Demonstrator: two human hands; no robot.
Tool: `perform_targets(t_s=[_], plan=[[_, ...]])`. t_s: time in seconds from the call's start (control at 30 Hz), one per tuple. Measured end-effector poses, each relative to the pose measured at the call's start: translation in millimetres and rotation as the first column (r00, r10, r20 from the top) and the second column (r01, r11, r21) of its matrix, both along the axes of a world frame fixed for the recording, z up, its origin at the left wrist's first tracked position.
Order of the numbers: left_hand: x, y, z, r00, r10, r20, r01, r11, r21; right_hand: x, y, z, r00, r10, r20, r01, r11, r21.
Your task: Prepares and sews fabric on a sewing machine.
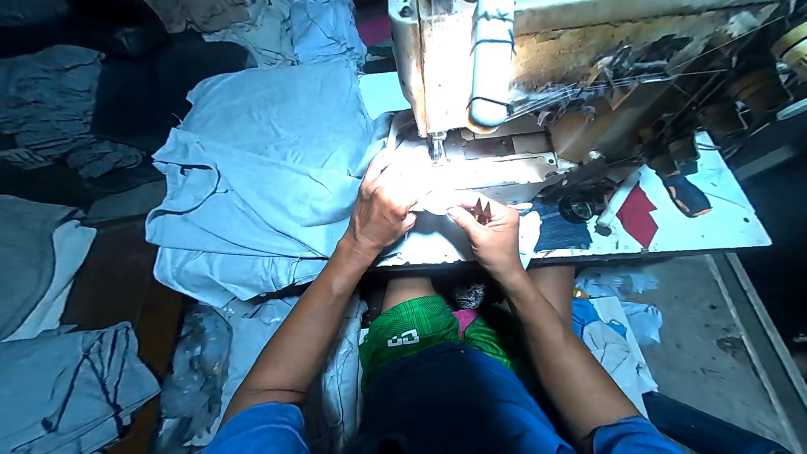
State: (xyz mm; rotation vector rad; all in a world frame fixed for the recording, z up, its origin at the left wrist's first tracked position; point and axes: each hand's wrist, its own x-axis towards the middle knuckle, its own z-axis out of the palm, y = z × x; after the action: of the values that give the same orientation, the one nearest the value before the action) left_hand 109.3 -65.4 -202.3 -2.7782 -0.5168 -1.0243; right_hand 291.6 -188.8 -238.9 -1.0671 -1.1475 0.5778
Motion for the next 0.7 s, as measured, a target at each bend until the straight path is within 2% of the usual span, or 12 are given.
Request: perform_targets(t_s=[0.2,0.27,0.33,0.4,0.47,0.53,0.63,0.7], plan=[[8.2,12.1,7.0,0.997,0.069,0.027,-0.070,0.997,0.034,-1.8,18.6,2.2,0.996,-0.064,0.056,0.063,0.998,0.022],[10.1,6.6,7.9,0.996,0.069,0.054,-0.068,0.998,-0.009,-3.4,22.1,1.8,0.992,-0.091,0.085,0.088,0.995,0.037],[9.3,-1.0,11.4,0.999,0.008,0.047,-0.004,0.996,-0.093,-5.0,23.3,1.9,0.989,-0.106,0.107,0.103,0.994,0.039],[3.1,-8.2,18.1,0.996,-0.083,-0.037,0.076,0.983,-0.166,-5.5,22.2,0.5,0.985,-0.111,0.128,0.107,0.994,0.035],[-9.3,-9.9,26.0,0.976,-0.111,-0.189,0.072,0.976,-0.204,-5.7,20.3,-0.8,0.982,-0.117,0.151,0.115,0.993,0.024],[-29.2,-0.8,36.5,0.960,-0.029,-0.279,-0.027,0.981,-0.193,-4.2,20.5,-1.2,0.977,-0.119,0.178,0.116,0.993,0.025],[-74.8,23.5,60.2,0.896,0.250,-0.367,-0.325,0.933,-0.157,-2.3,19.8,-1.2,0.974,-0.112,0.197,0.111,0.994,0.015],[-98.2,26.7,76.7,0.912,0.289,-0.293,-0.349,0.920,-0.180,-0.6,17.1,1.9,0.973,-0.088,0.213,0.096,0.995,-0.026]])
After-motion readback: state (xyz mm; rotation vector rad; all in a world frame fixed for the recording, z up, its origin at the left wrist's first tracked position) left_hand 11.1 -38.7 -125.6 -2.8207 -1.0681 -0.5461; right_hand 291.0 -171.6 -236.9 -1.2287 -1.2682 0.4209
